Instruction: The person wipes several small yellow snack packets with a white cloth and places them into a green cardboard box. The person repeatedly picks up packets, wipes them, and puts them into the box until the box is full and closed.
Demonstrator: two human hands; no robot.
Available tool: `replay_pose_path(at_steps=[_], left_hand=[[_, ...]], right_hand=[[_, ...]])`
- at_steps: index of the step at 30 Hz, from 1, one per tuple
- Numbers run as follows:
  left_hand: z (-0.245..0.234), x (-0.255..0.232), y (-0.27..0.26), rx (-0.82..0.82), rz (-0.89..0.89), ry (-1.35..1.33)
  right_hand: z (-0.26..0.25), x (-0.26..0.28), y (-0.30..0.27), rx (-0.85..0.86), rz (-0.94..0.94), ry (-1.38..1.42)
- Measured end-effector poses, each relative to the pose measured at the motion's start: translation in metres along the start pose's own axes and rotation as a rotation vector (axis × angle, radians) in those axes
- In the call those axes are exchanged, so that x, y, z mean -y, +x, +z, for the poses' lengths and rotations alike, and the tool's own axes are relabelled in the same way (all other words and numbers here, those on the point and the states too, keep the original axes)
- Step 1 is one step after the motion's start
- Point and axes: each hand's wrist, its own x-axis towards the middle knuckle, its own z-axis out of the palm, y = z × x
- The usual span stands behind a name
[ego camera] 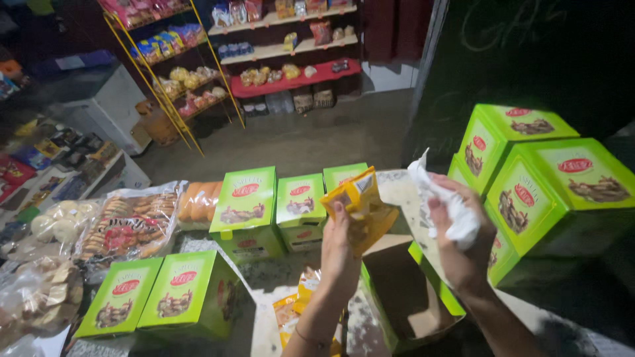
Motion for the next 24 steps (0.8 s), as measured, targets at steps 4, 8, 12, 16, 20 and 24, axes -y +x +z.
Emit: replay_pose_path(at_steps=[4, 8, 12, 16, 20, 24], left_hand=[[0.013, 0.011, -0.006, -0.048, -0.107, -0.224], [0.027, 0.0, -0.021, -0.089, -0.197, -0.242], [0.019, -0.012, -0.023, -0.019, -0.161, -0.154], [0.018, 0.0, -0.021, 0.274, -0.055, -0.337], [0.021, -0.007, -0.029, 0.158, -0.251, -0.407], [0.023, -0.035, -0.033, 0.124, -0.062, -0.149]], right_hand=[[0.009, -0.014, -0.019, 0.374, -0.353, 0.134], [0.084, -0.143, 0.0, 0.756, -0.885, 0.021], [0.012, 0.01, -0.028, 0.731, -0.767, -0.088], [0.007, 0.005, -0.015, 0.679, -0.664, -0.154], [0.009, 0.009, -0.024, 0.558, -0.668, -0.152], [0.017, -0.02, -0.049, 0.55, -0.984, -0.618]])
